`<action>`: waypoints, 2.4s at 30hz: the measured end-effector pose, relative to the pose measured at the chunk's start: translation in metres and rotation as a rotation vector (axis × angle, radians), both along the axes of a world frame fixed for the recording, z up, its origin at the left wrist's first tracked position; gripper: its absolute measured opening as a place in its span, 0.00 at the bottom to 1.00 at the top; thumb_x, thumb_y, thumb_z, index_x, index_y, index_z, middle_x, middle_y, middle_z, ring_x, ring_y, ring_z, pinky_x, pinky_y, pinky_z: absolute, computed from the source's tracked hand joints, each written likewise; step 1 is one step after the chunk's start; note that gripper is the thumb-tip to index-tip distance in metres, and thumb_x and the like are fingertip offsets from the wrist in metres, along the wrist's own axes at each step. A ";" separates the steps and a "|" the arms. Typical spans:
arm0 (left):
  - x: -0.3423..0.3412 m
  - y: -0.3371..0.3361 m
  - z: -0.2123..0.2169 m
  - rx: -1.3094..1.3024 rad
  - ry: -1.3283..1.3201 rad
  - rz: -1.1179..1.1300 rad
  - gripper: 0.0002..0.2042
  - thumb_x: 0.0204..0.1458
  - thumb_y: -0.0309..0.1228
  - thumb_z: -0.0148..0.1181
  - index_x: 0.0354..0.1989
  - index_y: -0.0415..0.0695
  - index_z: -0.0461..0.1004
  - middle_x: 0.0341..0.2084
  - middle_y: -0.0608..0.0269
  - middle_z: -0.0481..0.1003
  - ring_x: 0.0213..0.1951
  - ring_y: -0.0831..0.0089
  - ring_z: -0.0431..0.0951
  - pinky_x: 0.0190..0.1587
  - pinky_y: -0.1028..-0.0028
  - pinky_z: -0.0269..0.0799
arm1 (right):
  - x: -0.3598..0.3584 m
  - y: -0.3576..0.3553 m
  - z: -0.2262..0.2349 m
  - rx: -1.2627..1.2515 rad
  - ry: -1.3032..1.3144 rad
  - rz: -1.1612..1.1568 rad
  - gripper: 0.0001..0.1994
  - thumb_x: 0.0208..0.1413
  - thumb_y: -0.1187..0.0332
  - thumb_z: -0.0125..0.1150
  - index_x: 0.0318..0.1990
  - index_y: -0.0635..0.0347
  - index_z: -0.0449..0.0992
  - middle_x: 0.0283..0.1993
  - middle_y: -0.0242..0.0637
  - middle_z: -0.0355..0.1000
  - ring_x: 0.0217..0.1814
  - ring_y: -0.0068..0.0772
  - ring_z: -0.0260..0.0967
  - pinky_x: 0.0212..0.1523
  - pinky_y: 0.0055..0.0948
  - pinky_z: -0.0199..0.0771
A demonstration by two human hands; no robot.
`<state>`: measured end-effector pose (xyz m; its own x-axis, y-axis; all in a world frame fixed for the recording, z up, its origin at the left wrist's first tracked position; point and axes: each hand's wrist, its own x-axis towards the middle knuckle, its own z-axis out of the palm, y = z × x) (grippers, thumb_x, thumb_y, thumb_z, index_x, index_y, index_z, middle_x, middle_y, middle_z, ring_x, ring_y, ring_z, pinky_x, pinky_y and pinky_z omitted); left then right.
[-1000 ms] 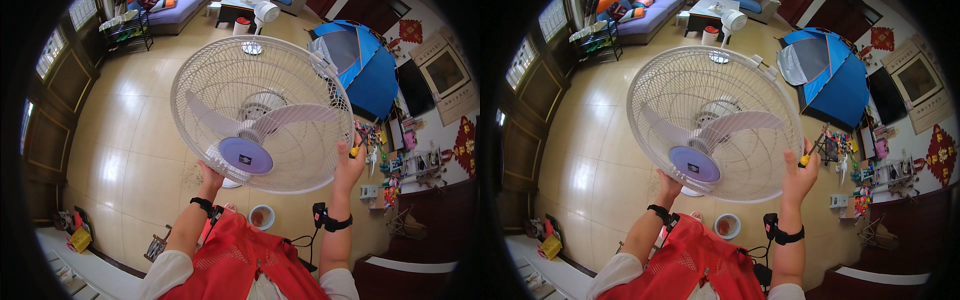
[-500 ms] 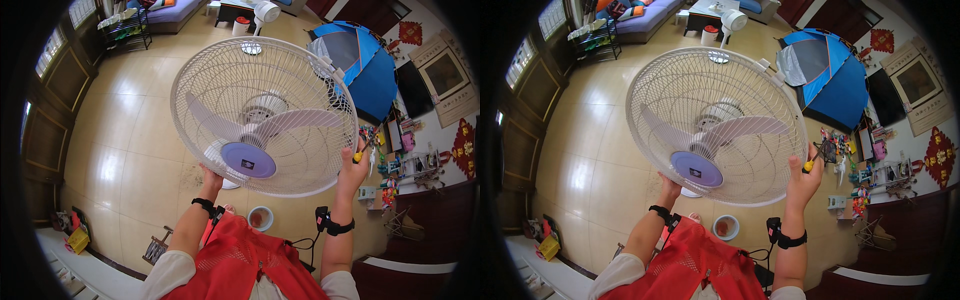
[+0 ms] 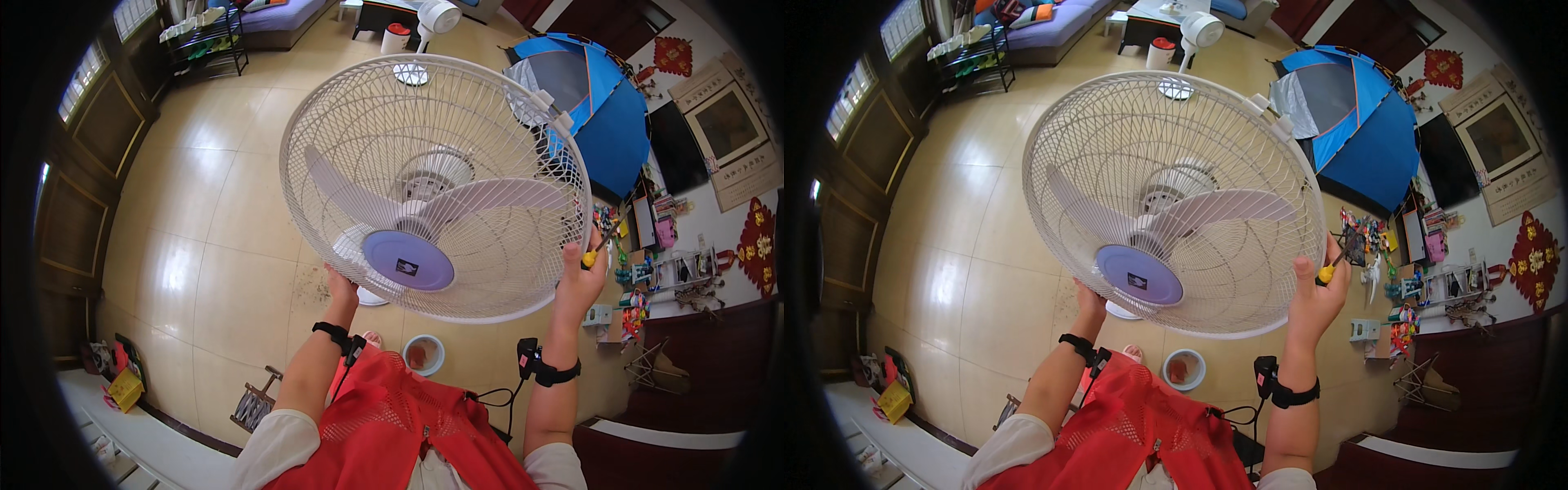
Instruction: The person aligns the front and back guards of a standing fan, then uses a screwdriver to tighten the screw on the guard's plastic rim to secure the components together.
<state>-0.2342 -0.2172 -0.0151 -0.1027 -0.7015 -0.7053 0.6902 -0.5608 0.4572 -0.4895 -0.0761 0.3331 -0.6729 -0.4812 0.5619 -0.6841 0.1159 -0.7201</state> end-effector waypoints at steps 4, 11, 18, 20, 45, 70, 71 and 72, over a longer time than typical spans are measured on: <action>0.001 0.002 0.004 -0.110 0.162 0.020 0.32 0.61 0.58 0.30 0.63 0.47 0.57 0.59 0.61 0.64 0.58 0.61 0.66 0.57 0.61 0.66 | 0.001 -0.001 0.000 -0.020 -0.010 0.026 0.36 0.48 0.42 0.64 0.53 0.67 0.71 0.48 0.40 0.67 0.51 0.32 0.67 0.53 0.30 0.64; -0.002 0.001 0.010 -0.231 0.397 -0.018 0.31 0.62 0.55 0.29 0.64 0.45 0.56 0.62 0.60 0.62 0.60 0.60 0.63 0.62 0.60 0.58 | -0.001 0.002 0.000 0.000 0.017 0.004 0.36 0.48 0.41 0.63 0.53 0.67 0.71 0.47 0.39 0.66 0.50 0.32 0.67 0.52 0.30 0.64; 0.001 -0.002 0.018 -0.264 0.515 -0.117 0.30 0.61 0.54 0.33 0.62 0.43 0.59 0.59 0.58 0.64 0.59 0.59 0.64 0.61 0.60 0.60 | -0.001 0.002 0.001 0.013 0.002 0.000 0.36 0.48 0.42 0.64 0.53 0.67 0.71 0.47 0.38 0.66 0.50 0.32 0.66 0.53 0.30 0.63; 0.002 -0.003 0.020 -0.262 0.516 -0.117 0.31 0.60 0.54 0.33 0.62 0.41 0.59 0.59 0.57 0.65 0.59 0.59 0.65 0.61 0.60 0.60 | 0.001 0.001 0.002 0.004 0.016 0.007 0.36 0.48 0.42 0.64 0.53 0.67 0.71 0.46 0.38 0.66 0.51 0.32 0.66 0.53 0.30 0.63; -0.012 0.001 0.051 -0.186 0.588 -0.126 0.32 0.58 0.55 0.31 0.63 0.45 0.59 0.61 0.55 0.62 0.61 0.52 0.62 0.61 0.50 0.58 | -0.015 0.019 -0.014 -0.052 -0.074 0.171 0.39 0.49 0.44 0.64 0.59 0.70 0.65 0.60 0.46 0.65 0.60 0.34 0.63 0.60 0.31 0.60; -0.022 0.008 0.081 -0.014 0.415 -0.117 0.29 0.58 0.51 0.29 0.64 0.50 0.57 0.63 0.60 0.59 0.63 0.54 0.58 0.64 0.47 0.50 | -0.044 0.107 -0.176 0.092 -0.874 0.298 0.17 0.48 0.78 0.64 0.48 0.65 0.71 0.39 0.28 0.72 0.38 0.16 0.66 0.39 0.17 0.67; -0.021 0.008 0.078 -0.015 0.411 -0.116 0.29 0.58 0.51 0.29 0.64 0.50 0.57 0.63 0.60 0.59 0.63 0.54 0.58 0.64 0.47 0.50 | -0.044 0.107 -0.177 0.073 -0.870 0.289 0.16 0.49 0.78 0.63 0.47 0.66 0.72 0.38 0.28 0.72 0.37 0.16 0.65 0.38 0.17 0.66; -0.020 0.008 0.076 -0.042 0.389 -0.113 0.29 0.59 0.51 0.29 0.64 0.50 0.56 0.63 0.60 0.59 0.62 0.54 0.58 0.64 0.48 0.51 | -0.044 0.106 -0.176 0.054 -0.868 0.280 0.14 0.50 0.78 0.62 0.46 0.66 0.72 0.37 0.28 0.72 0.35 0.15 0.65 0.38 0.16 0.65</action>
<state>-0.2541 -0.2089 0.0607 -0.4348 -0.6976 -0.5695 0.7510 -0.6298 0.1981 -0.5332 0.0300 0.1571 -0.7036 -0.7013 -0.1147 0.0866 0.0755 -0.9934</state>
